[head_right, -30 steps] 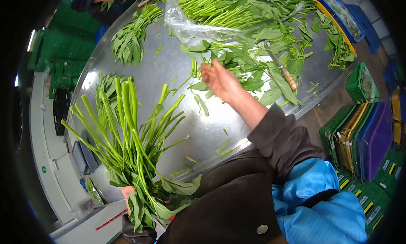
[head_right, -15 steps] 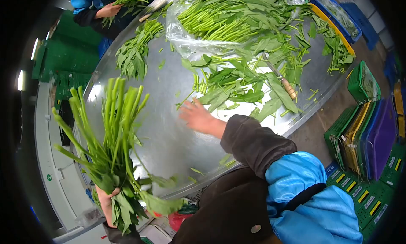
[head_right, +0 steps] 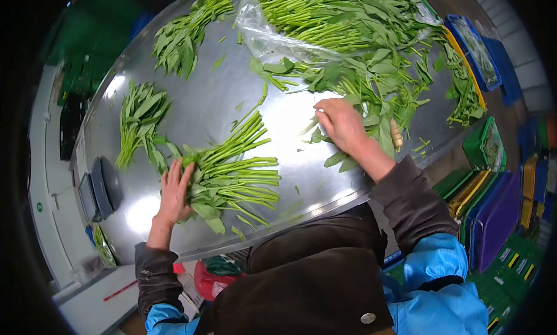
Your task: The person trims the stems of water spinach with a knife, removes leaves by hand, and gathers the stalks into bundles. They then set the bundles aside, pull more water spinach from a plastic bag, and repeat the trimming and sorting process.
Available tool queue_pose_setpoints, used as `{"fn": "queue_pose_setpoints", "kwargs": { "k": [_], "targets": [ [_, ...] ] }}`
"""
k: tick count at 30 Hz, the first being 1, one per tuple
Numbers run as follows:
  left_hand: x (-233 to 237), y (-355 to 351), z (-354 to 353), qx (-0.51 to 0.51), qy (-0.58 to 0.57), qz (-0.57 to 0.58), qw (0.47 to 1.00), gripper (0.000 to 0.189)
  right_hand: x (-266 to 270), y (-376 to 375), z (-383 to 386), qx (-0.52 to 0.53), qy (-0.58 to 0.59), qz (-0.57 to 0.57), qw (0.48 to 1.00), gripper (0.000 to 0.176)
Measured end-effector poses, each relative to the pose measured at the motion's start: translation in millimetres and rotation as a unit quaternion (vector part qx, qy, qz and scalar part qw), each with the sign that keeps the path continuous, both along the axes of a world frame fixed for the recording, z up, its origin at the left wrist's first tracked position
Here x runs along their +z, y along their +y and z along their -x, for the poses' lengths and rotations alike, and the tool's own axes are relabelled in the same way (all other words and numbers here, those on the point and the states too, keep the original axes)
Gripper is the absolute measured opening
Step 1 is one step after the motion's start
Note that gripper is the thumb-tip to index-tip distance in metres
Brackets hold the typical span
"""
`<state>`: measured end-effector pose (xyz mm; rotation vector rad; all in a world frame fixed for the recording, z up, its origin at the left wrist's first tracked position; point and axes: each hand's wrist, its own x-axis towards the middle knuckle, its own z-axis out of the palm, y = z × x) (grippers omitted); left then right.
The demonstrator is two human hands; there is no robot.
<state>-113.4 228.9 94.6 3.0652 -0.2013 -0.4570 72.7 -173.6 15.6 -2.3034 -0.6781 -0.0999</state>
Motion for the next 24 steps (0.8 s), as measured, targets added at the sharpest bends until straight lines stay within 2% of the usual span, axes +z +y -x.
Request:
{"fn": "queue_pose_setpoints", "kwargs": {
  "k": [3, 4, 7, 8, 9, 10, 11, 12, 14, 15, 17, 19, 20, 22, 23, 24],
  "targets": [
    [21.2, -3.8, 6.7, 0.037, 0.026, 0.015, 0.999, 0.115, -6.3, 27.2, 9.5, 0.052, 0.122, -0.036, 0.990, 0.019],
    [28.2, -7.9, 10.4, 0.055, 0.025, 0.026, 0.998, 0.119, -13.2, 37.1, 8.7, 0.081, 0.131, -0.001, 0.988, 0.020],
    [43.2, -24.6, 29.3, 0.139, 0.021, 0.034, 0.990, 0.113, -19.7, 61.4, 10.9, 0.166, 0.109, -0.023, 0.980, 0.022],
    [45.7, -33.7, 38.5, 0.157, -0.044, 0.061, 0.985, 0.095, -19.1, 66.2, 12.8, 0.177, 0.112, -0.024, 0.978, 0.022],
    [43.5, -40.2, 51.2, 0.168, -0.043, 0.058, 0.983, 0.095, -17.8, 70.4, 14.6, 0.200, 0.119, -0.006, 0.973, 0.022],
    [36.9, -46.6, 65.8, 0.218, -0.119, 0.090, 0.964, 0.081, -16.6, 75.4, 16.7, 0.223, 0.125, 0.014, 0.967, 0.022],
    [33.0, -54.9, 79.8, 0.266, -0.194, 0.120, 0.937, 0.069, -15.5, 80.6, 23.1, 0.235, 0.126, 0.014, 0.964, 0.022],
    [31.3, -77.3, 86.5, 0.327, -0.257, 0.167, 0.894, 0.045, -13.8, 86.1, 33.6, 0.276, 0.124, -0.007, 0.953, 0.021],
    [0.8, -115.7, 107.2, 0.457, -0.276, 0.286, 0.796, 0.022, -9.7, 104.6, 56.7, 0.324, 0.121, -0.033, 0.938, 0.021],
    [-9.7, -139.5, 107.1, 0.478, -0.248, 0.299, 0.788, 0.019, -8.4, 116.0, 69.6, 0.335, 0.110, -0.013, 0.936, 0.020],
    [-27.9, -179.3, 95.7, 0.422, -0.227, 0.283, 0.831, 0.019, -16.9, 139.0, 80.2, 0.355, 0.096, 0.009, 0.930, 0.020],
    [-46.3, -206.9, 83.4, 0.458, -0.214, 0.334, 0.796, 0.018, -36.0, 154.4, 88.3, 0.350, 0.084, 0.127, 0.925, 0.022],
    [-49.9, -215.9, 77.0, 0.456, -0.209, 0.343, 0.794, 0.024, -36.4, 153.3, 87.3, 0.360, 0.083, 0.128, 0.921, 0.022],
    [-58.5, -227.7, 60.9, 0.465, -0.212, 0.349, 0.786, 0.030, -35.8, 145.5, 79.7, 0.354, 0.112, -0.010, 0.928, 0.020],
    [-62.9, -230.4, 49.4, 0.448, -0.262, 0.305, 0.799, 0.040, -34.5, 141.6, 74.8, 0.367, 0.112, -0.008, 0.923, 0.020],
    [-66.7, -229.1, 41.6, 0.428, -0.310, 0.258, 0.809, 0.050, -32.2, 138.5, 68.7, 0.352, 0.216, -0.037, 0.910, 0.017]
  ]
}}
